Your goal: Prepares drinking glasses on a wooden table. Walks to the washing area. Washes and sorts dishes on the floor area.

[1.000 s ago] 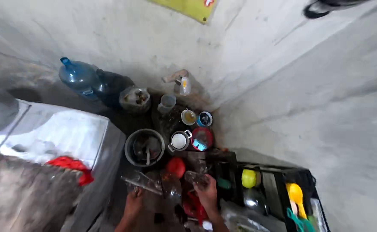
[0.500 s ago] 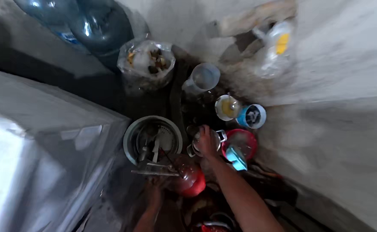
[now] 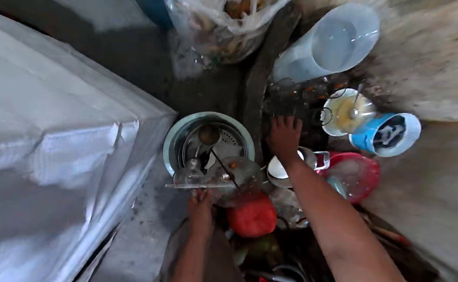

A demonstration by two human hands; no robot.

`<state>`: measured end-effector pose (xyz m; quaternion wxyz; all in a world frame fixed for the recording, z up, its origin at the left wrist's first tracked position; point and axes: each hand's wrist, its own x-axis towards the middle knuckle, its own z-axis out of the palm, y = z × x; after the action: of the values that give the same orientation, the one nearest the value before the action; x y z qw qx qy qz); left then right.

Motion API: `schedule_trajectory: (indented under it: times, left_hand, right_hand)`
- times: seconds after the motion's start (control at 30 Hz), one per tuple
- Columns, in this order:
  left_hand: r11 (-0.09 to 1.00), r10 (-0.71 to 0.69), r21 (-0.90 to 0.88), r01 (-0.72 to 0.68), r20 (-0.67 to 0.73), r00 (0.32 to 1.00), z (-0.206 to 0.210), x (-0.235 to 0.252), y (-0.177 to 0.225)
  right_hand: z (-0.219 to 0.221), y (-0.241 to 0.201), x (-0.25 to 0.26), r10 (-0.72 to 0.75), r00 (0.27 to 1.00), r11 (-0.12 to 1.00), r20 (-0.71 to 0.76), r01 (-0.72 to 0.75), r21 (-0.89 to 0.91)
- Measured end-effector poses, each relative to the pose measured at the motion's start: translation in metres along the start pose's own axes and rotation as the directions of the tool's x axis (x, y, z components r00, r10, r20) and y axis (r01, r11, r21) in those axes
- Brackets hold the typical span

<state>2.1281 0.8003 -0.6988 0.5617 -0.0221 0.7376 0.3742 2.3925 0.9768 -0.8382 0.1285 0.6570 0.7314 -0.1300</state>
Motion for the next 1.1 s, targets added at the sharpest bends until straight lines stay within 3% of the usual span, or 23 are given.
schedule_trajectory:
  times: [0.1,0.23,0.3,0.37,0.47,0.6,0.7,0.8,0.97,1.1]
  left_hand:
    - [0.996,-0.016,-0.092,0.014,-0.022,1.0,0.01,0.003,0.001]
    - [0.997,-0.028,-0.072,0.024,-0.042,0.999,0.019,0.002,0.002]
    - [0.999,-0.004,-0.034,0.003,-0.019,1.0,0.023,0.002,0.0]
    - [1.0,0.005,0.009,-0.005,0.004,1.0,0.026,0.0,-0.005]
    - [0.996,0.006,0.088,-0.008,0.025,1.0,0.035,-0.004,-0.01]
    - [0.958,0.017,0.282,-0.054,0.134,0.991,0.045,-0.013,-0.027]
    - [0.949,-0.024,0.31,-0.055,0.243,0.97,0.055,-0.023,-0.041]
    - [0.933,-0.092,0.357,-0.038,0.339,0.936,0.058,-0.028,-0.051]
    - [0.895,-0.234,0.436,0.09,0.288,0.929,0.057,-0.032,-0.061]
    - [0.822,-0.341,0.542,0.175,0.223,0.913,0.054,-0.033,-0.065]
  right_hand:
    - [0.004,-0.003,0.001,0.026,0.999,0.999,-0.035,-0.026,0.022]
    - [-0.025,-0.013,-0.034,0.127,0.991,0.934,-0.037,-0.107,0.34]
    - [-0.048,-0.021,-0.078,0.215,0.97,0.742,0.111,-0.236,0.628]
    - [-0.049,-0.023,-0.137,0.171,0.939,0.478,0.298,-0.344,0.808]
    - [-0.035,-0.031,-0.206,0.166,0.926,0.394,0.34,-0.378,0.837]
    - [-0.012,-0.036,-0.253,0.358,0.866,0.161,0.348,-0.424,0.891]
    - [0.008,-0.026,-0.27,0.495,0.784,-0.024,0.375,-0.418,0.908]
    - [0.039,-0.009,-0.277,0.627,0.648,-0.174,0.432,-0.425,0.888]
    - [0.089,0.022,-0.27,0.72,0.422,-0.353,0.551,-0.461,0.814]
    - [0.105,0.033,-0.254,0.722,0.328,-0.428,0.61,-0.481,0.765]
